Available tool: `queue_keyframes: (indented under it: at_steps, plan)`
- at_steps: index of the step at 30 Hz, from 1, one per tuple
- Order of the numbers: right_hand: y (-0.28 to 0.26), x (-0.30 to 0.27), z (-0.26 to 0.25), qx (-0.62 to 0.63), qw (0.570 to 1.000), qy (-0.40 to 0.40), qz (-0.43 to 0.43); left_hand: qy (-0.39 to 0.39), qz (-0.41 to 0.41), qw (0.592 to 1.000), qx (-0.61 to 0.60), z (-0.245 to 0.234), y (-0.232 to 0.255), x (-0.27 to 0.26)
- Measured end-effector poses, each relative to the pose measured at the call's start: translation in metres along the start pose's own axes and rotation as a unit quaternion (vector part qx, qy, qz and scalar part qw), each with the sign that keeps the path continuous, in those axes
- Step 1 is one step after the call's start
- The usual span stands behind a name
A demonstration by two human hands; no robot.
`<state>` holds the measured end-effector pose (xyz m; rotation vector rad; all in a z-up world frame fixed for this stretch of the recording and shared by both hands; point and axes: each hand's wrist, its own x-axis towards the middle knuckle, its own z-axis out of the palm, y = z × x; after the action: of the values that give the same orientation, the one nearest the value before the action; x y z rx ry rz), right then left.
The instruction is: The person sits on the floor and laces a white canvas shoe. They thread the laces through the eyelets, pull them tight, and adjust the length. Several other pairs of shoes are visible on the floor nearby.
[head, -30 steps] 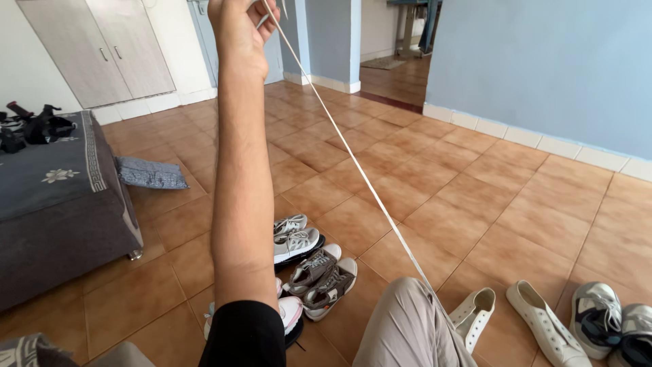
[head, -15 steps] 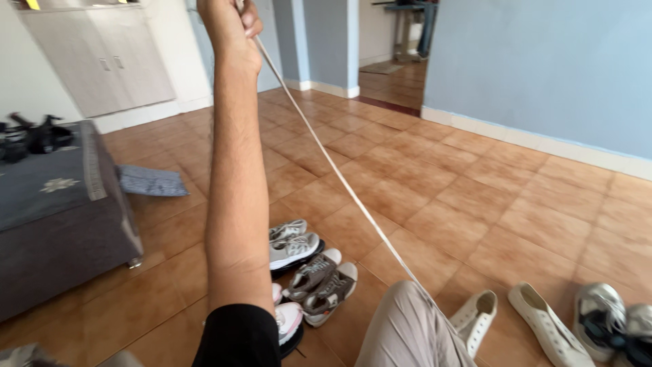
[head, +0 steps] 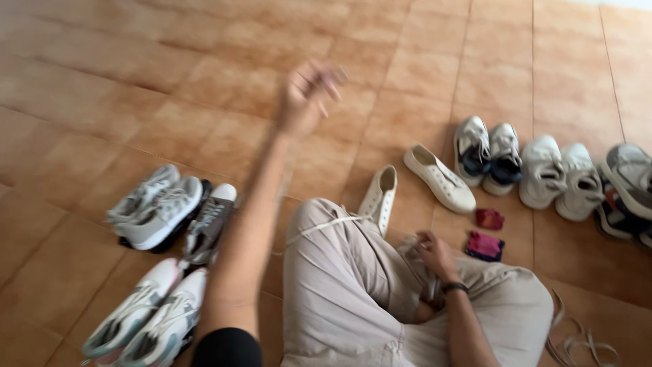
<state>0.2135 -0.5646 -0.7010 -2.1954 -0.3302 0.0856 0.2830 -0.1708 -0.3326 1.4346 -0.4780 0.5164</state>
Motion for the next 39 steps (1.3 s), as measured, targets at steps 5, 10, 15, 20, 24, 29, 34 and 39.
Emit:
queue_keyframes:
  at_steps: [5, 10, 15, 20, 24, 29, 34, 39]
  plan:
    - [-0.032, 0.020, 0.054, 0.041, 0.994, 0.023, 0.095, -0.073, -0.167, 0.983, -0.019, 0.075, -0.176, -0.106]
    - [-0.067, 0.051, 0.093, -0.039, 0.985, 0.047, 0.161, -0.079, -0.224, 0.965, 0.110, 0.091, -0.245, -0.183]
    - [-0.058, 0.052, 0.077, 0.025, 0.992, 0.039, 0.113, -0.105, -0.296, 0.886, 0.340, 0.100, -0.244, -0.204]
    - [-0.044, 0.056, 0.038, 0.026, 0.993, 0.043, 0.103, -0.162, -0.298, 0.854, 0.394, 0.127, -0.242, -0.208]
    - [-0.047, 0.052, 0.016, -0.044, 0.996, 0.046, 0.062, -0.190, -0.225, 0.867, 0.403, 0.140, -0.249, -0.217]
    - [-0.056, 0.047, 0.021, -0.095, 0.992, 0.086, 0.012, -0.228, -0.249, 0.854, 0.396, 0.142, -0.259, -0.223]
    - [-0.048, 0.047, 0.022, -0.084, 0.991, 0.103, -0.024, -0.217, -0.295, 0.845, 0.389, 0.139, -0.276, -0.227]
    - [-0.047, 0.045, 0.025, -0.077, 0.994, 0.065, 0.049, -0.212, -0.294, 0.843, 0.398, 0.140, -0.289, -0.232]
